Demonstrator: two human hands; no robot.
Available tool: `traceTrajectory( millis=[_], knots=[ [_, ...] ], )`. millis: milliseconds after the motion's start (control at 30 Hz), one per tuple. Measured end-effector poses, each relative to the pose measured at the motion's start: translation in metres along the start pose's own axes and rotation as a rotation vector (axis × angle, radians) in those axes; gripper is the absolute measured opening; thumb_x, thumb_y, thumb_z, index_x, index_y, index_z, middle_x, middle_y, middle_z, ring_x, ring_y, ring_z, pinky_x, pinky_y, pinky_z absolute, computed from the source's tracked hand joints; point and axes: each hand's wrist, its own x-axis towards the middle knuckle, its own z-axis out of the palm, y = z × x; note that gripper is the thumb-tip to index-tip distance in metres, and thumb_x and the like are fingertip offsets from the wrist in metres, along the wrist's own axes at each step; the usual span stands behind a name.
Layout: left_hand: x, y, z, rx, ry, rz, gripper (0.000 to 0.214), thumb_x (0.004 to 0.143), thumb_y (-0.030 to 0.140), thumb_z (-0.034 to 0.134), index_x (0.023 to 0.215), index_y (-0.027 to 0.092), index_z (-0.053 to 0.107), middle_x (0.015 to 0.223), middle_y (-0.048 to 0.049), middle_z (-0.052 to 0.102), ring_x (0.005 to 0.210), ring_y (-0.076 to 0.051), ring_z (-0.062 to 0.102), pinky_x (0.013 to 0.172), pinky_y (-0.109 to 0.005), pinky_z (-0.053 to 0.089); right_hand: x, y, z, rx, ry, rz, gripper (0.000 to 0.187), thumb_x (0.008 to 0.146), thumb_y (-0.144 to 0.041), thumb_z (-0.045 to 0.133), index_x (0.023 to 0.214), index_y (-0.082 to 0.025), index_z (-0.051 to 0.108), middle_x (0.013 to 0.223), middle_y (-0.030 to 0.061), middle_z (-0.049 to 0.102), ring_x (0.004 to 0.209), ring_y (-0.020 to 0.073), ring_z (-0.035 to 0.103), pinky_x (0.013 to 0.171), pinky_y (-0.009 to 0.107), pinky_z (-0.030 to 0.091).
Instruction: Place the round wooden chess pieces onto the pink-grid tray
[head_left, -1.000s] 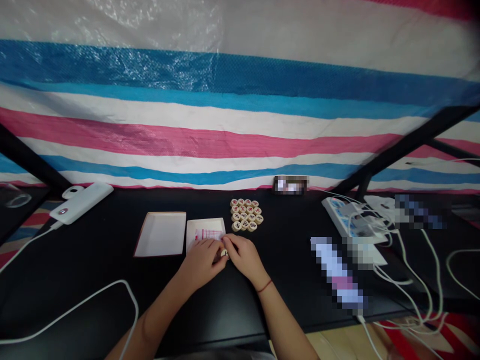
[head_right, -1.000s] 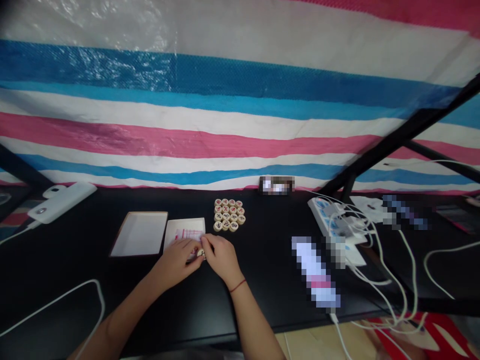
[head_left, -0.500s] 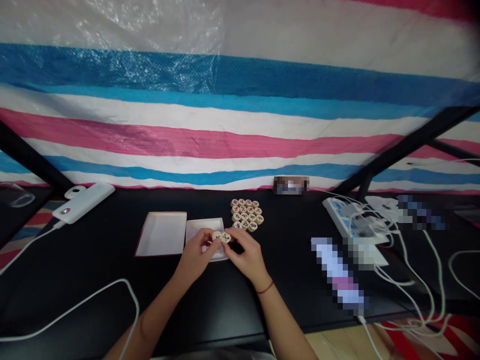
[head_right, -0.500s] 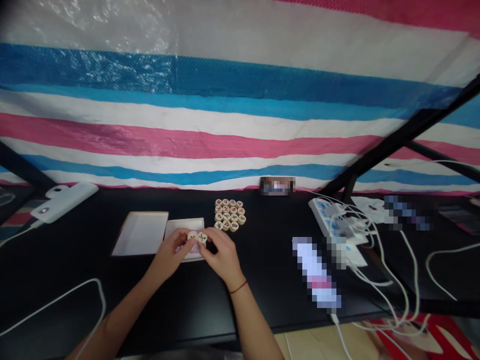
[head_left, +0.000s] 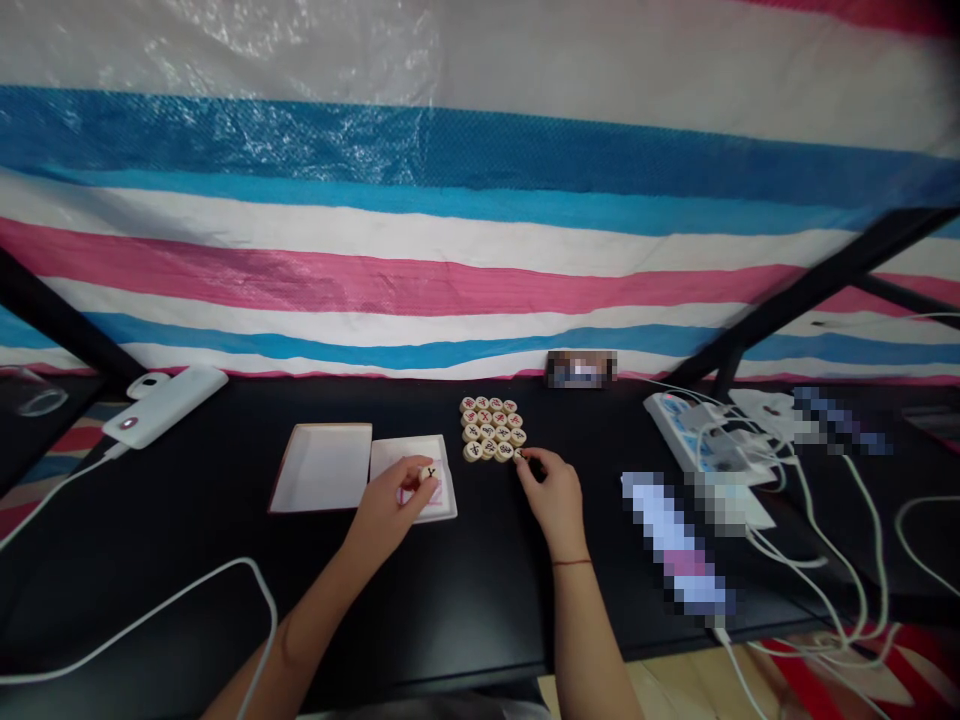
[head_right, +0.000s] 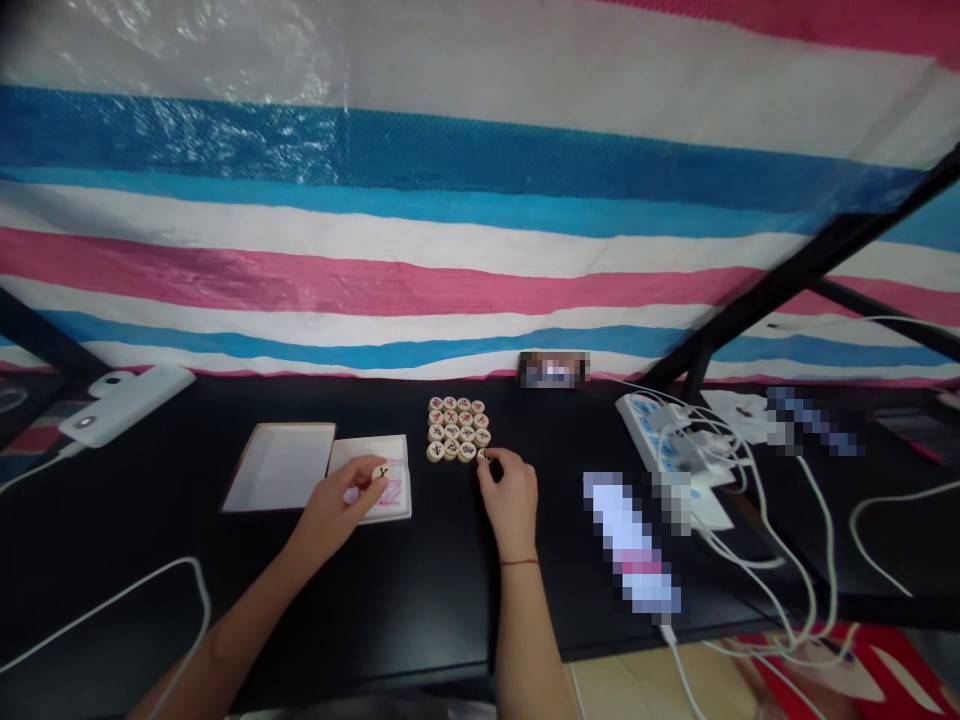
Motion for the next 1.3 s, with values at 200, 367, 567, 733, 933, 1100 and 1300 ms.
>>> traceTrajectory(
  millis=[200, 367, 567, 733, 933, 1100, 1300],
  knots=[
    [-0.003, -0.001, 0.004, 0.042, 0.004, 0.09, 0.025, 0.084, 0.036, 0.055, 0.102, 0.021, 0.064, 0.081, -0.0012, 0.067, 0.075, -0.016, 0.062, 0.076, -0.03, 0.05, -0.015, -0.058, -0.003, 0.381, -0.123, -0.373, 0.019, 0.084, -0.027, 0.058, 0.1, -0.02, 0.066, 0.093, 0.0071, 0.068, 0.08, 0.0185, 0.061, 0.075, 0.033, 0.051],
    [-0.003, 0.0, 0.005, -0.017, 0.014, 0.065, 0.021, 0.087, 0.035, 0.051, 0.1, 0.02, 0.058, 0.077, 0.0006, 0.065, 0.072, -0.015, 0.063, 0.072, -0.029, 0.05, -0.025, -0.082, 0.005, 0.531, -0.375, -0.489, 0.018, 0.084, -0.025, 0.063, 0.101, -0.024, 0.068, 0.097, 0.0056, 0.07, 0.092, 0.0197, 0.064, 0.085, 0.036, 0.052],
    [-0.004, 0.003, 0.004, -0.031, -0.091, 0.104, 0.015, 0.088, 0.032, 0.05, 0.091, 0.02, 0.057, 0.082, -0.0009, 0.066, 0.076, -0.015, 0.064, 0.072, -0.028, 0.05, -0.027, -0.082, 0.007, 0.538, -0.347, -0.53, 0.019, 0.084, -0.021, 0.062, 0.101, -0.024, 0.068, 0.1, 0.0051, 0.072, 0.094, 0.0192, 0.066, 0.084, 0.035, 0.052],
    [-0.004, 0.002, 0.001, 0.004, -0.12, 0.141, 0.023, 0.089, 0.033, 0.05, 0.106, 0.019, 0.058, 0.09, -0.0031, 0.069, 0.083, -0.016, 0.065, 0.08, -0.03, 0.051, -0.023, -0.072, 0.003, 0.467, -0.155, -0.488, 0.016, 0.083, -0.019, 0.061, 0.098, -0.022, 0.067, 0.097, 0.0054, 0.072, 0.093, 0.0193, 0.066, 0.085, 0.034, 0.051],
    [-0.002, -0.001, -0.006, 0.129, -0.08, 0.199, 0.023, 0.09, 0.031, 0.048, 0.105, 0.021, 0.063, 0.098, -0.0055, 0.071, 0.086, -0.018, 0.065, 0.085, -0.032, 0.051, -0.002, -0.013, -0.004, 0.198, 0.109, 0.072, 0.03, 0.082, -0.039, 0.059, 0.101, -0.018, 0.065, 0.096, 0.0095, 0.069, 0.08, 0.0213, 0.063, 0.074, 0.035, 0.05],
    [-0.002, -0.003, -0.008, 0.154, -0.06, 0.22, 0.024, 0.091, 0.031, 0.048, 0.105, 0.021, 0.064, 0.095, -0.0051, 0.071, 0.086, -0.018, 0.065, 0.084, -0.032, 0.052, 0.002, 0.008, -0.004, 0.219, 0.046, 0.196, 0.036, 0.077, -0.047, 0.06, 0.099, -0.018, 0.063, 0.099, 0.0097, 0.07, 0.082, 0.0225, 0.065, 0.073, 0.034, 0.048],
    [-0.001, -0.001, -0.01, 0.163, -0.053, 0.228, 0.023, 0.09, 0.031, 0.048, 0.102, 0.021, 0.064, 0.092, -0.0044, 0.071, 0.084, -0.018, 0.065, 0.082, -0.032, 0.052, -0.003, 0.002, 0.001, 0.109, -0.044, 0.118, 0.031, 0.079, -0.046, 0.056, 0.092, -0.02, 0.065, 0.091, 0.0081, 0.069, 0.087, 0.0252, 0.062, 0.077, 0.036, 0.046]
  ],
)
